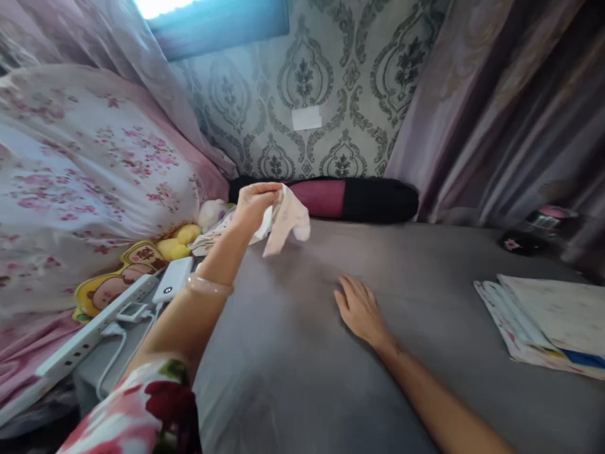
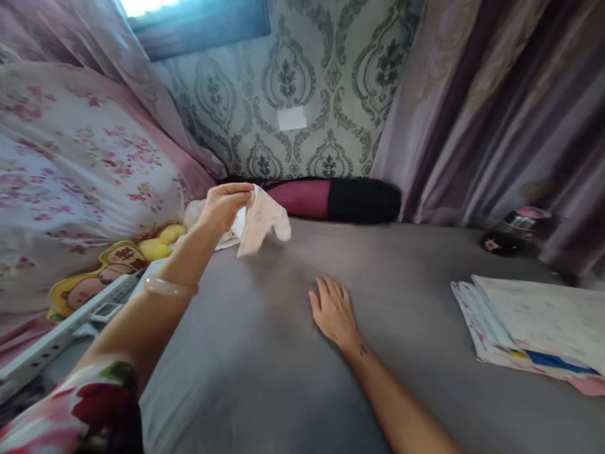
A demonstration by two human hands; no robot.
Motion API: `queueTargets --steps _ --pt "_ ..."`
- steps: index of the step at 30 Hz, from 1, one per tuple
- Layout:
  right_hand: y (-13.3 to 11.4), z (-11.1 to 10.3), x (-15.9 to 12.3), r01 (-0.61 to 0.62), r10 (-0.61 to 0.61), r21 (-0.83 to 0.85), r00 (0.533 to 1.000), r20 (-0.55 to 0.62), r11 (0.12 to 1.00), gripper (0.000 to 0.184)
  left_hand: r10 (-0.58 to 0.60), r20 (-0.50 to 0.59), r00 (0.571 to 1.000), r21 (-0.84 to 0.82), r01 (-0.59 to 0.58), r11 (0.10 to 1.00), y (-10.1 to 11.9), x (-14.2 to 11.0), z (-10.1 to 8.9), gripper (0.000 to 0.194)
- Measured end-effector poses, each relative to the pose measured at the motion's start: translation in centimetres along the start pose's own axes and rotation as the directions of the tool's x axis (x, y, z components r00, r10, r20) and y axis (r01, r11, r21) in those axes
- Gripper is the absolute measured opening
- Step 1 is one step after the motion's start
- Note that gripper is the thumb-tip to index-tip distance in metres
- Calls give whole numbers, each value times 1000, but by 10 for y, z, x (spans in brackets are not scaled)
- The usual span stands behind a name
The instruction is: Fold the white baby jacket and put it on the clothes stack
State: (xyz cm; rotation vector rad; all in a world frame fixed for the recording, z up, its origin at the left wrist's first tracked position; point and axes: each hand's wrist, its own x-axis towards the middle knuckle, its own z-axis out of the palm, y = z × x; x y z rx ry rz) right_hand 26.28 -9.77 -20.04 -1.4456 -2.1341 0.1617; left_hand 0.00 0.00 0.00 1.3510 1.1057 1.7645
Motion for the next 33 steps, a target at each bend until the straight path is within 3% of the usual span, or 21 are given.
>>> queueTargets --steps 6,9,13,17,21,24,27,31,33 --pt "-1 -13 3 -9 114 471 974 -194 882 54 -123 240 963 81 106 991 -29 -79 58 21" --pt "-7 -18 3 5 132 578 972 -195 816 59 -181 303 936 127 149 981 -45 -109 77 20" --pt "-10 -16 6 -82 228 689 966 -123 720 81 -216 341 915 111 189 976 -63 -132 91 20" --pt "-7 -12 12 -139 331 840 942 -50 525 80 -156 362 919 114 122 986 -76 -146 94 26" --pt "-7 -10 15 -177 305 926 950 72 333 94 57 440 896 149 -135 980 -87 -153 91 50" --pt "-7 -10 16 -257 328 943 928 179 212 102 164 444 881 193 -273 943 -96 -154 87 57" --pt "-5 -15 18 -354 383 926 880 280 136 99 195 392 899 218 -297 930 -102 -152 83 53" --pt "-1 -38 24 -448 484 885 807 339 128 85 188 284 940 194 -249 949 -107 -150 77 40" --pt "0 -57 27 -443 471 893 807 356 85 77 166 198 966 158 -199 967 -108 -150 75 31"
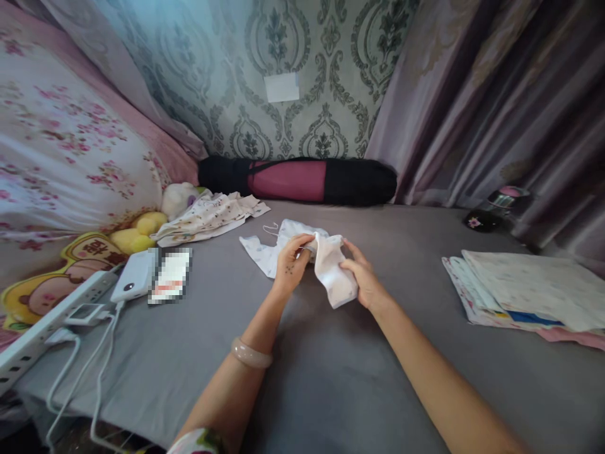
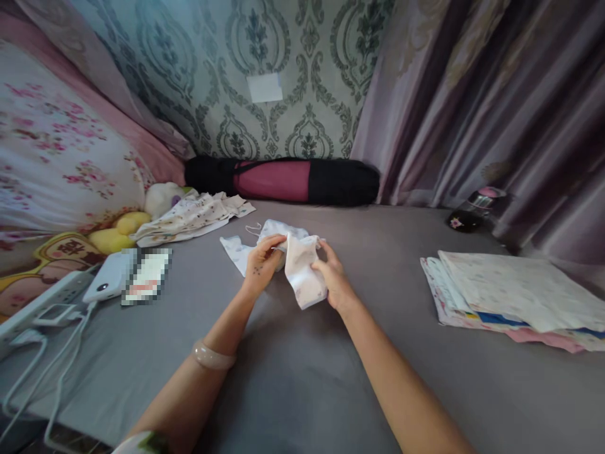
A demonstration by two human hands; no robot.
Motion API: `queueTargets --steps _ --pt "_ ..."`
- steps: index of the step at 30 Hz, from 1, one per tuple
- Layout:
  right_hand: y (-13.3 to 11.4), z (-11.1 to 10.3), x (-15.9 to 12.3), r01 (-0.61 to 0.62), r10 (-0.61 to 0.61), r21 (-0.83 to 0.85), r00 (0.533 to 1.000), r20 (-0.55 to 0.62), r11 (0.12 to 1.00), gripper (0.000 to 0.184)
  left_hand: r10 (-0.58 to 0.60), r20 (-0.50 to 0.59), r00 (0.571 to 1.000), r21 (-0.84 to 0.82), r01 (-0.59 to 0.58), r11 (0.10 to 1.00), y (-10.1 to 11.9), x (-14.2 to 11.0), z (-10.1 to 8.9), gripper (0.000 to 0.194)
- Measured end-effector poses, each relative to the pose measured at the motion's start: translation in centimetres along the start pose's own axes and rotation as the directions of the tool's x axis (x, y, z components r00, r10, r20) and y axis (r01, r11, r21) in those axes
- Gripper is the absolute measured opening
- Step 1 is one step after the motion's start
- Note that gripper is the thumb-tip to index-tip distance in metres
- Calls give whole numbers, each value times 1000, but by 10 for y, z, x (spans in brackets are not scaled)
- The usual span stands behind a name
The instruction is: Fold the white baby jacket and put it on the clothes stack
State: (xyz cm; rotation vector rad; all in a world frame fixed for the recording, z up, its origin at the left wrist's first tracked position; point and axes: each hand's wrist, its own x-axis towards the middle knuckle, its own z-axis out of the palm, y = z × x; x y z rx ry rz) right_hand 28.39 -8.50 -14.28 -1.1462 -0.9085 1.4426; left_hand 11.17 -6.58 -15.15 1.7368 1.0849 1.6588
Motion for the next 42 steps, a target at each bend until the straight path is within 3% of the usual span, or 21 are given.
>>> queueTargets --steps 4,8,12,15,18,20,24,27,29,31,33,35,38,42 --pt "-40 -17 -10 -43 36 38 987 155 998 51 -107 -103 989 -101 96 990 7 1 -4 19" --pt "-74 -52 -19 63 -48 -67 978 201 996 38 -62 -119 991 -127 47 991 39 8 -14 15" --pt "-102 -84 -28 102 -95 -125 994 59 987 38 -56 -17 998 -143 53 988 74 15 -18 17" --pt "-112 -95 -30 125 -125 -149 992 12 981 36 -217 85 972 -228 231 946 73 15 -6 20" --pt "-104 -101 -19 141 -142 -127 990 5 982 31 -411 143 900 -320 435 842 50 8 16 22" --pt "-89 -105 -4 101 -104 -56 993 -47 993 30 -480 207 852 -328 523 787 31 1 31 22" --pt "-55 -109 22 44 -46 -19 987 -151 999 26 -523 304 796 -273 599 753 7 -12 47 22" --pt "-42 -100 26 156 -192 -164 954 -231 974 29 -504 344 793 -244 593 767 6 -15 47 26" --pt "-41 -85 18 262 -336 -327 921 -196 908 35 -468 386 795 -242 576 781 12 -14 44 27" --pt "-43 -69 7 373 -418 -496 908 22 784 36 -412 443 796 -246 550 798 20 -12 42 29" --pt "-45 -56 -3 491 -406 -630 867 288 601 33 -352 494 795 -245 516 821 27 -10 40 30" --pt "-45 -49 -10 569 -355 -698 821 448 435 32 -325 525 787 -224 496 839 32 -8 39 30" --pt "-43 -49 -11 591 -315 -743 803 505 314 28 -390 480 786 -146 510 848 35 -5 37 25" --pt "-46 -58 -6 510 -408 -799 835 370 319 24 -460 327 826 -74 508 858 35 6 19 21"
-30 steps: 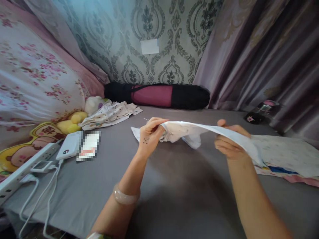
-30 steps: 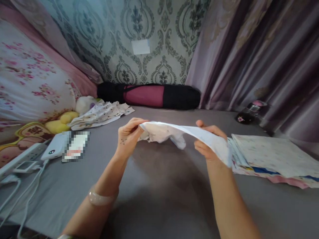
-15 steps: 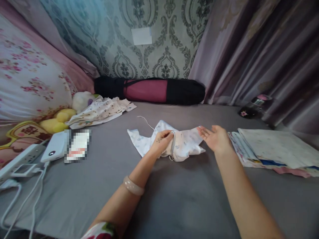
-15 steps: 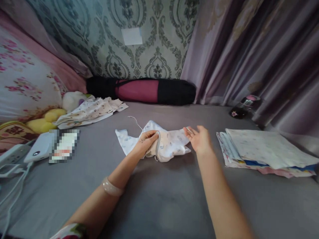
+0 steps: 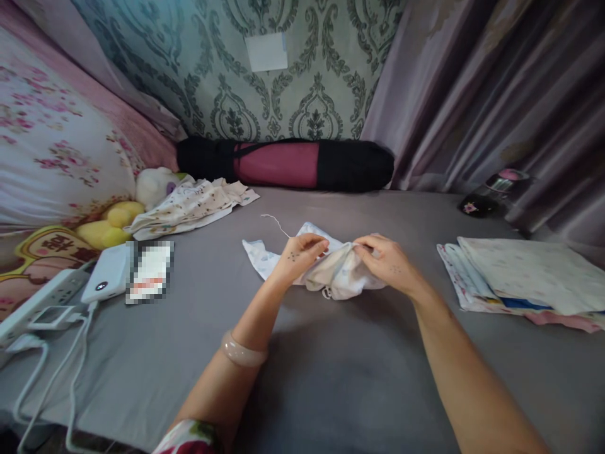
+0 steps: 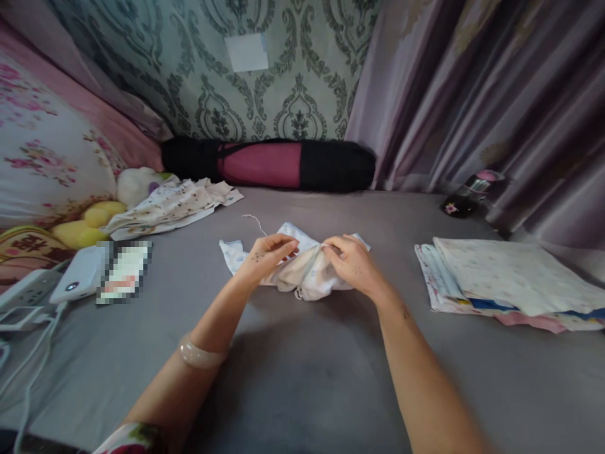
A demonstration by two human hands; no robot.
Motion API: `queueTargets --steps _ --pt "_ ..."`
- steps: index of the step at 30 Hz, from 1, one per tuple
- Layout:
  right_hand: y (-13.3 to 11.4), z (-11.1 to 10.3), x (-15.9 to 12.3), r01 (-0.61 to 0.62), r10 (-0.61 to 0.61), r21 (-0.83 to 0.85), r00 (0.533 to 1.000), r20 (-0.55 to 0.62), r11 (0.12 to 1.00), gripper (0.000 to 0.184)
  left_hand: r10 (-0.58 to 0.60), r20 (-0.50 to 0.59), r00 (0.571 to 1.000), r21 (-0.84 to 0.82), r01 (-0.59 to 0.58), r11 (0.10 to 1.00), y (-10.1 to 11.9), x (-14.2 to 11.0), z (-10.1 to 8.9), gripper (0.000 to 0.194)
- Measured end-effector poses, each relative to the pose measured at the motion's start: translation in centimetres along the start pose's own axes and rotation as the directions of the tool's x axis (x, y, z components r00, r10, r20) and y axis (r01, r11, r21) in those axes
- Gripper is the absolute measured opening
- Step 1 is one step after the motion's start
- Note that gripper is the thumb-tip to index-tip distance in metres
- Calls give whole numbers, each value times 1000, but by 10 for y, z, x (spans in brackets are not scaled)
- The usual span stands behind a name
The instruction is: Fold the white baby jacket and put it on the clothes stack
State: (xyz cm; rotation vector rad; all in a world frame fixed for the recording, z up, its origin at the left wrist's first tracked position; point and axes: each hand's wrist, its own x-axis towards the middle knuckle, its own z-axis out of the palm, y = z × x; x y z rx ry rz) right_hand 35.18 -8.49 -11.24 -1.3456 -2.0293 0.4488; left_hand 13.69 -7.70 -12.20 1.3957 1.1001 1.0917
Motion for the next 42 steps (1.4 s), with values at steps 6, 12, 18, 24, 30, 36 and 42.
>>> queueTargets --steps 6,12,18,24,30,36,42 --pt "13 -13 2 -185 185 15 964 -189 983 28 151 6 989 233 -148 961 9 -1 -43 29" --pt "25 -9 2 -203 199 7 950 -240 979 30 330 245 911 484 -410 773 11 -4 -49 21" --pt "29 -7 3 -225 222 16 942 -252 974 29 381 335 862 656 -503 562 -6 3 -43 15" --pt "30 -8 3 -214 216 34 949 -229 976 30 469 256 845 669 -505 545 -30 13 -43 9" --pt "25 -10 2 -206 211 44 959 -187 977 31 508 26 861 626 -410 663 -12 10 -43 10" --pt "6 -19 1 -100 110 72 981 -160 992 31 439 -174 881 474 -316 822 13 2 -51 16" --pt "-21 -33 6 127 -133 -39 941 -311 991 29 557 -217 802 541 -376 752 31 -6 -55 13"
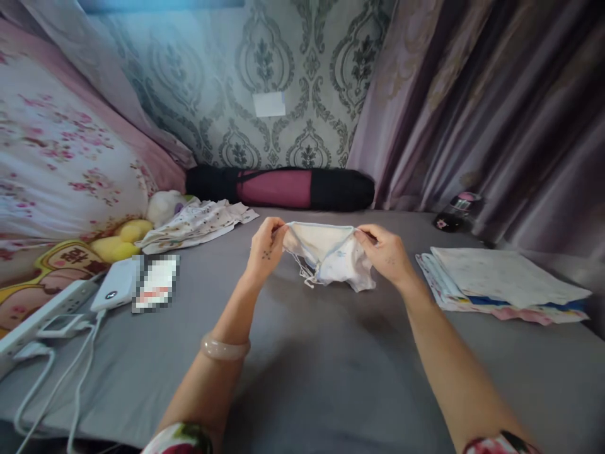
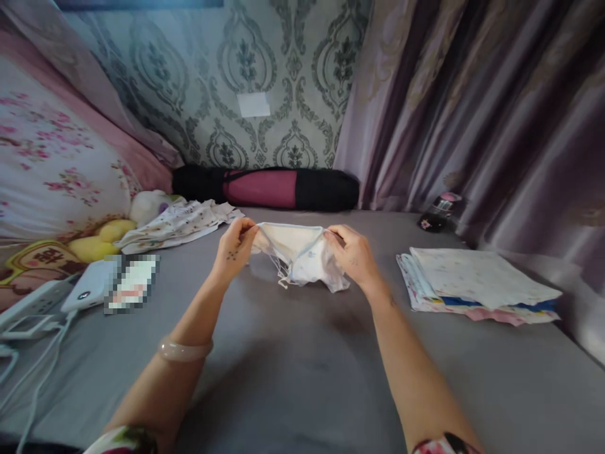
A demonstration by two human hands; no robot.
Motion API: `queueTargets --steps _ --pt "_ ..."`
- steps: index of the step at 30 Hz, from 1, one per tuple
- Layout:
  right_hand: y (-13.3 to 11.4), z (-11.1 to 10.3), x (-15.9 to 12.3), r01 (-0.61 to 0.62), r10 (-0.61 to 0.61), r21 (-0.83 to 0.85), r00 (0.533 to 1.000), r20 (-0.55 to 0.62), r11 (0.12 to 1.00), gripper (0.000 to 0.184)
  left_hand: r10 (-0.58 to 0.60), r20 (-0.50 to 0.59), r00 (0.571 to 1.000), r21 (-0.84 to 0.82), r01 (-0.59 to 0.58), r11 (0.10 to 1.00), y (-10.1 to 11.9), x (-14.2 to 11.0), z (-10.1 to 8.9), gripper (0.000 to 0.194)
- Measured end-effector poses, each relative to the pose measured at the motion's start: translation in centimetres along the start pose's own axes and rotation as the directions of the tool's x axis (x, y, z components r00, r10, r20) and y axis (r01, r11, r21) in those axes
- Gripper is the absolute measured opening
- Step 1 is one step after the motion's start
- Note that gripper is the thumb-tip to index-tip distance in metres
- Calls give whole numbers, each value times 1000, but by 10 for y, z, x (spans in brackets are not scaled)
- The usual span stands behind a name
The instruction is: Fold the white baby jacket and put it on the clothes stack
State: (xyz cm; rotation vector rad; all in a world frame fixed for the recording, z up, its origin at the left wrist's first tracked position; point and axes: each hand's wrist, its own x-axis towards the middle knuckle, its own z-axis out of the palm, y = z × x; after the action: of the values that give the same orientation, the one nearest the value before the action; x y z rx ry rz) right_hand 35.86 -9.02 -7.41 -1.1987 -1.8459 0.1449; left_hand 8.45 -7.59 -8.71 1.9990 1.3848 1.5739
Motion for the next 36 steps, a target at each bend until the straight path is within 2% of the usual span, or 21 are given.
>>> queueTargets --steps 4,7,10,12,14,15,17,19,21,23,27,33,36 --pt "-21 -20 15 191 -200 -152 979 -45 970 32 213 -4 977 132 -211 969 31 16 -29 13" --pt "-41 -41 24 266 -291 -325 956 -29 907 36 350 99 931 231 -364 902 62 34 -61 16" --pt "-59 -56 31 283 -320 -464 947 -2 839 39 376 187 907 305 -418 856 82 51 -88 20" --pt "-67 -60 34 315 -319 -529 944 87 788 41 356 296 886 327 -445 834 84 59 -96 21" --pt "-73 -61 37 357 -305 -573 933 189 737 43 340 396 853 318 -475 821 80 62 -95 22" --pt "-74 -61 38 353 -296 -592 935 195 724 44 348 383 856 317 -475 821 77 61 -91 21" --pt "-75 -59 38 274 -278 -625 956 93 731 45 390 199 899 332 -436 836 73 58 -81 22" --pt "-74 -55 38 210 -260 -629 965 12 749 45 430 3 903 338 -405 849 70 53 -68 22" --pt "-72 -51 38 230 -245 -620 968 63 750 45 450 -12 893 315 -424 849 67 51 -57 21" --pt "-69 -47 39 236 -228 -609 969 92 757 43 433 -7 901 280 -414 866 63 53 -49 20" --pt "-66 -46 45 131 -199 -599 979 -48 790 43 323 -167 931 225 -283 932 54 62 -42 18" --pt "-68 -45 46 110 -204 -606 975 -88 788 46 237 -215 948 127 -213 969 51 61 -34 19" --pt "-69 -48 36 145 -218 -576 974 -59 804 46 228 -185 956 86 -216 973 52 49 -39 22"
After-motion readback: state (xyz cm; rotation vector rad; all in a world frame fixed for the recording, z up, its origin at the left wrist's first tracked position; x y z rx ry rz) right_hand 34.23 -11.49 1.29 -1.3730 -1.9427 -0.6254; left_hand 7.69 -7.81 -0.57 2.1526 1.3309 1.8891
